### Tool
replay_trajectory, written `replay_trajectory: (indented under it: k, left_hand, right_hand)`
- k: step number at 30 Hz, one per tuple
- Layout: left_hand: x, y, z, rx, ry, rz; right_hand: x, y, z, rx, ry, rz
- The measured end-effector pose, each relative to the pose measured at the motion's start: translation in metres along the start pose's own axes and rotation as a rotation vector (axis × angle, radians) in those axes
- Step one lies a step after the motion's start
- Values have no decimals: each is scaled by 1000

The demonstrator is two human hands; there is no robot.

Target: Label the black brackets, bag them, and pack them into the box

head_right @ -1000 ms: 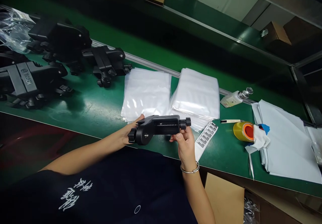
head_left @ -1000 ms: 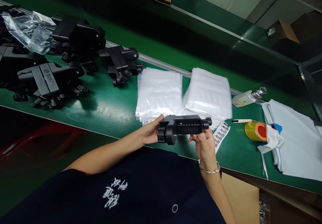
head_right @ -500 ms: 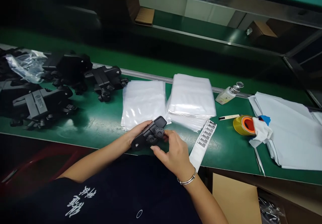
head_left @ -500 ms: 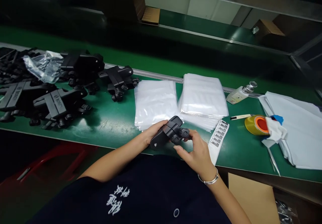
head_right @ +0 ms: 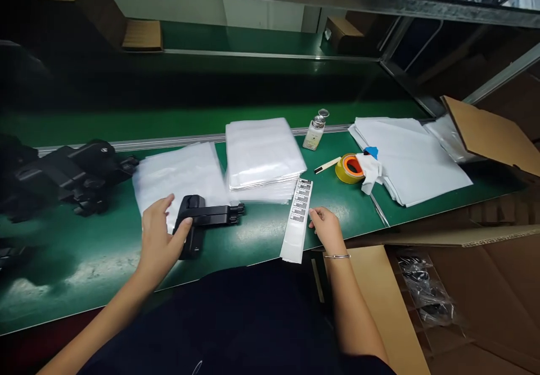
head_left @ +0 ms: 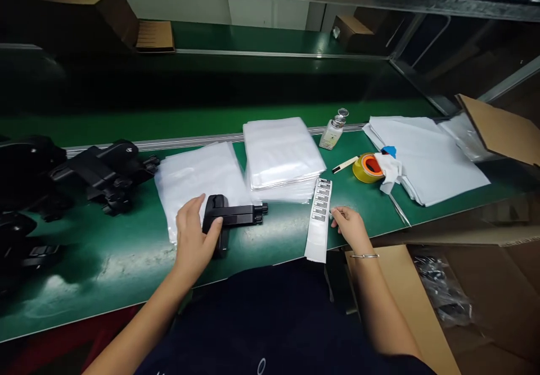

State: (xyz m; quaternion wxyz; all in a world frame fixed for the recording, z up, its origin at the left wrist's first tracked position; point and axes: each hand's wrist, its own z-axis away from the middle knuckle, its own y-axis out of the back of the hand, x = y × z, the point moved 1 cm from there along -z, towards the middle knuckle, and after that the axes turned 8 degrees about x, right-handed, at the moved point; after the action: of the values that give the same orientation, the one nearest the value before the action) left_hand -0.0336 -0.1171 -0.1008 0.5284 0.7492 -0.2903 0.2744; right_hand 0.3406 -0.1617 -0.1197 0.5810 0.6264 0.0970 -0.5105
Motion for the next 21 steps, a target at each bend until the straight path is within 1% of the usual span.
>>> replay_trajectory:
  k: [1,2,3,4,5,6,7,8,9,10,11,14,15,17,18,19,21]
  left_hand:
    - [14,-6,2,-46,-89,28]
    - [28,-16,4,-155,-158,83]
    - [43,-29,6,-306,-203,147]
    - [56,-44,9,-473,-218,197]
    - [67,-59,12,-614,-202,227]
    - [76,-74,15,-722,-166,245]
    - [82,-88,17,-800,-124,256]
    - [86,-99,19,-852,-85,268]
    - [89,-107,21,-885,-54,282]
    - [91,-113,23,-891,-32,298]
    - [92,-117,23,-864,-14,316]
    - [96,-124,22,-729,29,413]
    - [98,-126,20,-715,40,475]
    - [104,-133,17,-748,71,620]
    - [107,-137,15,-764,100,679]
    - [110,-141,14,-763,138,715]
    - [114,-148,12,-720,226,747]
  right_hand:
    - [-1,-3,1,-12,-5,-35]
    - [-2,-6,0,-24,-5,-58]
    - [-4,-9,-1,-40,-3,-77]
    - [-6,-12,-3,-64,0,-101]
    - [-8,-14,-5,-94,6,-129]
    - [-10,-16,-6,-130,11,-158]
    - [-12,-19,-6,-169,17,-187]
    - [-14,-21,-5,-208,23,-216]
    - [-16,-23,-3,-242,28,-242]
    - [-17,-24,0,-268,34,-266]
    - [-17,-25,3,-284,41,-286]
    - [-15,-27,10,-327,53,-362]
    - [-13,-27,11,-344,62,-385]
    - [-8,-26,12,-344,97,-411]
    - [-5,-24,13,-323,113,-415]
    - [-3,-23,14,-261,131,-410]
    - [1,-17,16,-35,203,-381]
